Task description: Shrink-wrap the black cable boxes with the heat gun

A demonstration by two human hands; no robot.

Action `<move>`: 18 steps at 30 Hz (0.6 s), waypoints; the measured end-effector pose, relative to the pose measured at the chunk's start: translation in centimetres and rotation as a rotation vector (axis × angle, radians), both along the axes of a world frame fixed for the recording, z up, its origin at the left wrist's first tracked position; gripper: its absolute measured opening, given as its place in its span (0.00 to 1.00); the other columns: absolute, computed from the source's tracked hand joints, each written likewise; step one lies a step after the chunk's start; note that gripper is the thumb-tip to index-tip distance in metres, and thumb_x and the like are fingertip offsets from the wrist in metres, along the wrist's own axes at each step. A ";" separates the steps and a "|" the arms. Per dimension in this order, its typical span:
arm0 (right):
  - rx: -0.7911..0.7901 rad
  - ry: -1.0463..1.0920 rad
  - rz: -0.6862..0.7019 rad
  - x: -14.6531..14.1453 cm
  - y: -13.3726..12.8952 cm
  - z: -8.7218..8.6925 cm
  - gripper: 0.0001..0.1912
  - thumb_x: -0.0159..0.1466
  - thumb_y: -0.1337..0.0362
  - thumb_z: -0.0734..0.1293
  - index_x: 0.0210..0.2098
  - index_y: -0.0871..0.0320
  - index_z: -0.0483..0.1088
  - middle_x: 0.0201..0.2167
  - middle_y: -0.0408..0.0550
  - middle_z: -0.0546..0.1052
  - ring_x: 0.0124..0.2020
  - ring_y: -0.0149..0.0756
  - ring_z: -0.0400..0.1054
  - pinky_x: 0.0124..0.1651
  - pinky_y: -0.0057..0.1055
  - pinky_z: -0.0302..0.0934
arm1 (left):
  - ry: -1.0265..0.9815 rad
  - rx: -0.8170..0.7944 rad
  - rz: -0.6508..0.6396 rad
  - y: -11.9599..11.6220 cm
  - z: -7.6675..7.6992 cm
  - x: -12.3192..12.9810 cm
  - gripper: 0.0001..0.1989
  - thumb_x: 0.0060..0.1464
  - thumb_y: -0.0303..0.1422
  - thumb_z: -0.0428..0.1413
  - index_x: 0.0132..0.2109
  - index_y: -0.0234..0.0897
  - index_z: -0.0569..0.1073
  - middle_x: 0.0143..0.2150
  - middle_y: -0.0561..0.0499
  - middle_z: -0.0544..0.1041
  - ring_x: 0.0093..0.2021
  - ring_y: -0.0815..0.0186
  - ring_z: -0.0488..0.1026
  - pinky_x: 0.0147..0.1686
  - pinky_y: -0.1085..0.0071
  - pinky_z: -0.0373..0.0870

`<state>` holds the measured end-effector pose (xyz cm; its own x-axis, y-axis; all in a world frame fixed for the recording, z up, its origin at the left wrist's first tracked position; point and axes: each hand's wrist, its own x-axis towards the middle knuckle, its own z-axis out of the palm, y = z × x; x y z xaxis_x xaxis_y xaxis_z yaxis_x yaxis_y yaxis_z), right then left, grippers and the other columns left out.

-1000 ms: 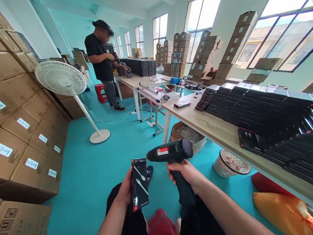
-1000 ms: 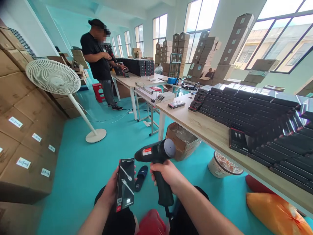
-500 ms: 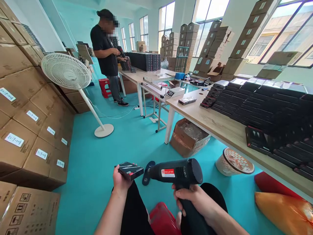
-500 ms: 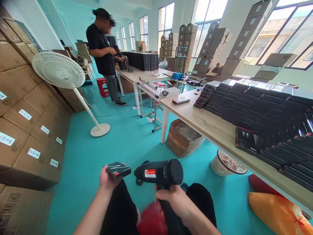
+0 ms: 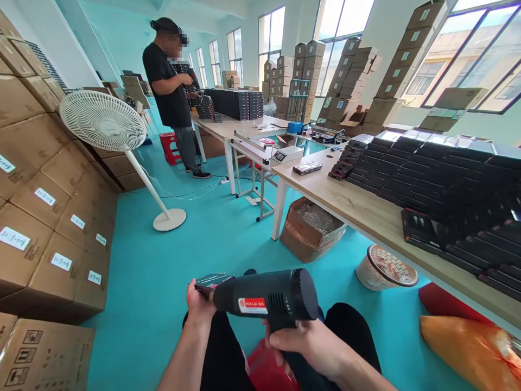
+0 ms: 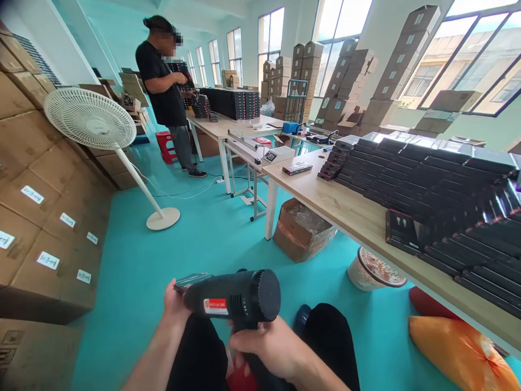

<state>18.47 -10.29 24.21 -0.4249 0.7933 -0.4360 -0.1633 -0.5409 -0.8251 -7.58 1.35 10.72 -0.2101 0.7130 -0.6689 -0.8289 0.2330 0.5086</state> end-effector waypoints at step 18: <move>0.055 0.000 -0.231 3.7 1.6 2.6 0.17 0.52 0.58 0.75 0.37 0.61 0.75 0.26 0.44 0.76 0.23 0.33 0.68 0.24 0.29 0.61 | 1.375 0.685 -0.711 -0.2 3.8 0.5 0.12 0.53 0.37 0.58 0.45 0.43 0.81 0.50 0.46 0.80 0.52 0.54 0.76 0.53 0.58 0.73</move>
